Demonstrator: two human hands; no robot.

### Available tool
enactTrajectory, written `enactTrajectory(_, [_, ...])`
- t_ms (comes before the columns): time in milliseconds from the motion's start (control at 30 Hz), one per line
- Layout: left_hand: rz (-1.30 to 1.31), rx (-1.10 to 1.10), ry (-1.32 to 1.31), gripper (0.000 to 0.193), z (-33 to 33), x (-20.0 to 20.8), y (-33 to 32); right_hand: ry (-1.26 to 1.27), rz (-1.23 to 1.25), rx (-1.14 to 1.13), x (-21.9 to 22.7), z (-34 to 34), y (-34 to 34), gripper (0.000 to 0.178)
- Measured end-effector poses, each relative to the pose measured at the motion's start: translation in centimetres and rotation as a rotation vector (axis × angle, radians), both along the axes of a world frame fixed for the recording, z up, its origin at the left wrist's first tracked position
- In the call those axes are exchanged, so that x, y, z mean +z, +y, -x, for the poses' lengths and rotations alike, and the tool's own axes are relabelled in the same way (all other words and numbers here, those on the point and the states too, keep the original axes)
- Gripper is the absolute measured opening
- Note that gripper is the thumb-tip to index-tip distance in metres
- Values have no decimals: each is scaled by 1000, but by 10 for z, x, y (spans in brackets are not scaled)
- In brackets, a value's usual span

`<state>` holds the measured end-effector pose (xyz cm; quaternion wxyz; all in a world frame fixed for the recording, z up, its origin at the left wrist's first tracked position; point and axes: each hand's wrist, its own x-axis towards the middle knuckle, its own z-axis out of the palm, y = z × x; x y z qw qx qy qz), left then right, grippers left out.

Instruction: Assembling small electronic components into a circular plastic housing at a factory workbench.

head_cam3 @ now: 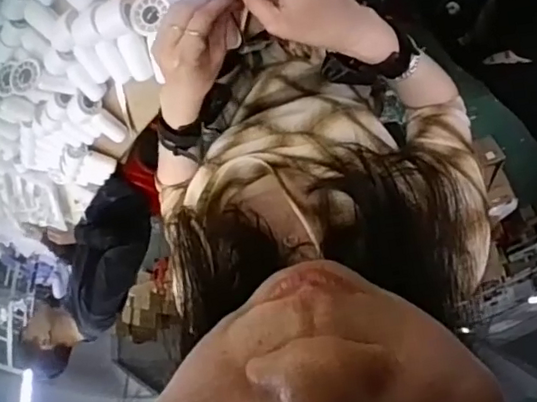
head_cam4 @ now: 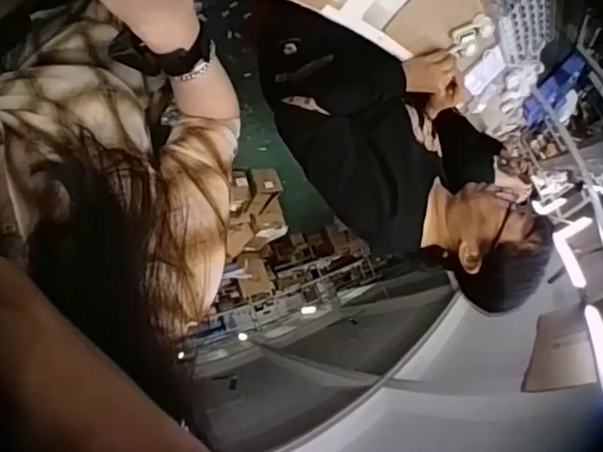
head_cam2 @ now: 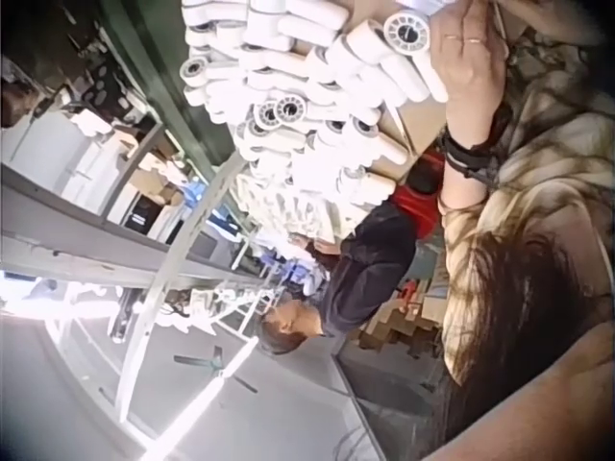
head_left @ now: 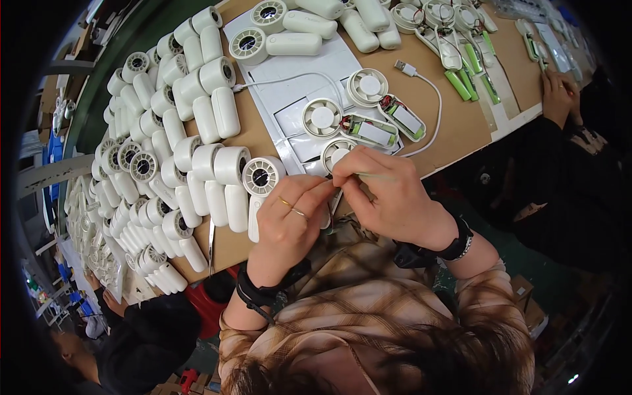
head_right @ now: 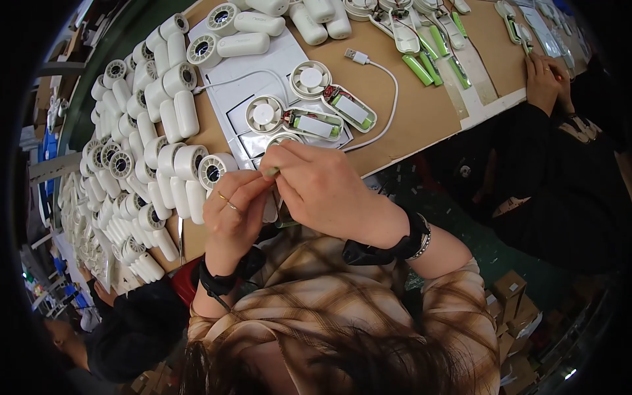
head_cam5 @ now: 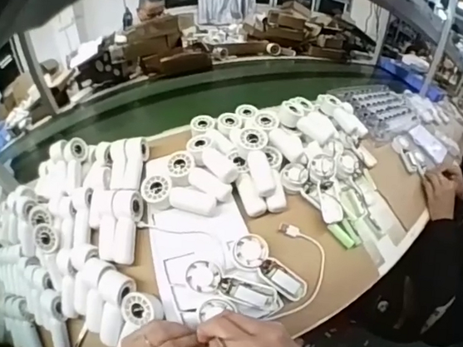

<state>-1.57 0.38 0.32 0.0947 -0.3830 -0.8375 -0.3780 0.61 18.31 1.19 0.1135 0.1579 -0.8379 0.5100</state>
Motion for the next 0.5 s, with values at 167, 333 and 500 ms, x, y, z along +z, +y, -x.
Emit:
enactTrajectory(167, [-7,-162,-48,32,14,7,-2,-80,78,3,1,2,3,14])
enactTrajectory(333, [-91,-160,-208,35,24,5,-4,-88,116,10,-2,3,4,14])
enactTrajectory(500, [21,-277,-23,35,28,6,-6,-71,118,17,-4,2,5,14])
